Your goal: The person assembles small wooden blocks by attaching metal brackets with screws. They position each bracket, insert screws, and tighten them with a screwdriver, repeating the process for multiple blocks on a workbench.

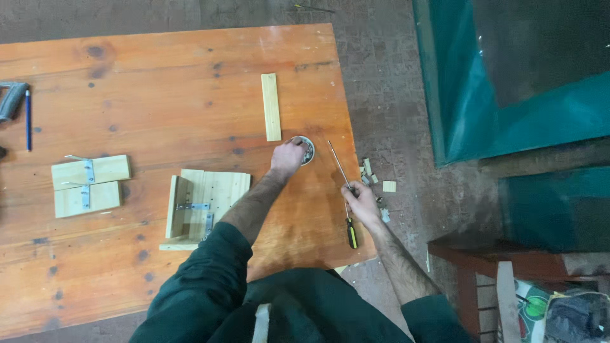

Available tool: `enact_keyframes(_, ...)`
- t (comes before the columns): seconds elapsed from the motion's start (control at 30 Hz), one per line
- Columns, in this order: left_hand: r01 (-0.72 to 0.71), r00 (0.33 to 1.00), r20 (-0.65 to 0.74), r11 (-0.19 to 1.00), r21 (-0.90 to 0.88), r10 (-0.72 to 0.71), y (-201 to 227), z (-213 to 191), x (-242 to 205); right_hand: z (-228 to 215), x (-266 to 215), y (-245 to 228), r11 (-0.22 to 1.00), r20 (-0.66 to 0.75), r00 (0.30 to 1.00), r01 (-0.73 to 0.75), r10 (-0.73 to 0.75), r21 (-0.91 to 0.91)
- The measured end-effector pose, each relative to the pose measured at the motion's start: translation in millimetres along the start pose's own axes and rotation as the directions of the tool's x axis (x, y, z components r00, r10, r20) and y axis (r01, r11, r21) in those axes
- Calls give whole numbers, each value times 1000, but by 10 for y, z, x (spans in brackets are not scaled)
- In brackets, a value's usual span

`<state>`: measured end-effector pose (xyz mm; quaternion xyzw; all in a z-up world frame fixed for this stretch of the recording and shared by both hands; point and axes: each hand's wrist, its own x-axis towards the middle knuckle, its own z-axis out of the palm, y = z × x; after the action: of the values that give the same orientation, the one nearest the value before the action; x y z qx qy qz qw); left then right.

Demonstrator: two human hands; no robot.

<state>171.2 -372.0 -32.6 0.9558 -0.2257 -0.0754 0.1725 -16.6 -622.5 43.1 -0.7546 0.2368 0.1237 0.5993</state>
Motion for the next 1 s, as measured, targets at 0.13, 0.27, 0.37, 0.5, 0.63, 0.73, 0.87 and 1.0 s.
enact_keyframes(0.13,-61,998,-35,998,-11,61,-38,2,-15,-27,163,189,998,11,999,51,-51,-22)
enact_keyframes(0.27,-71,996,-49,997,34,72,-25,121,39,70,233,239,996,59,995,83,-84,22)
enact_keyframes(0.37,-101,994,-26,990,95,104,-17,87,67,149,252,185,997,86,993,79,-80,22)
enact_keyframes(0.5,-131,991,35,982,137,127,14,-119,-104,184,257,130,993,108,987,117,-118,11)
enact_keyframes(0.63,-74,989,-125,997,1,73,-54,-165,-476,300,246,131,987,155,976,160,-153,-31)
enact_keyframes(0.73,42,988,-134,977,-211,-71,-45,-631,-976,500,167,-39,979,234,957,192,-173,-62)
enact_keyframes(0.87,131,957,-169,867,-481,-238,-405,-1058,-1649,742,25,-346,942,401,890,297,-214,-156)
enact_keyframes(1.0,209,910,-232,866,-455,-342,-1055,-1590,-2500,1054,-121,-680,904,521,806,405,-282,-139)
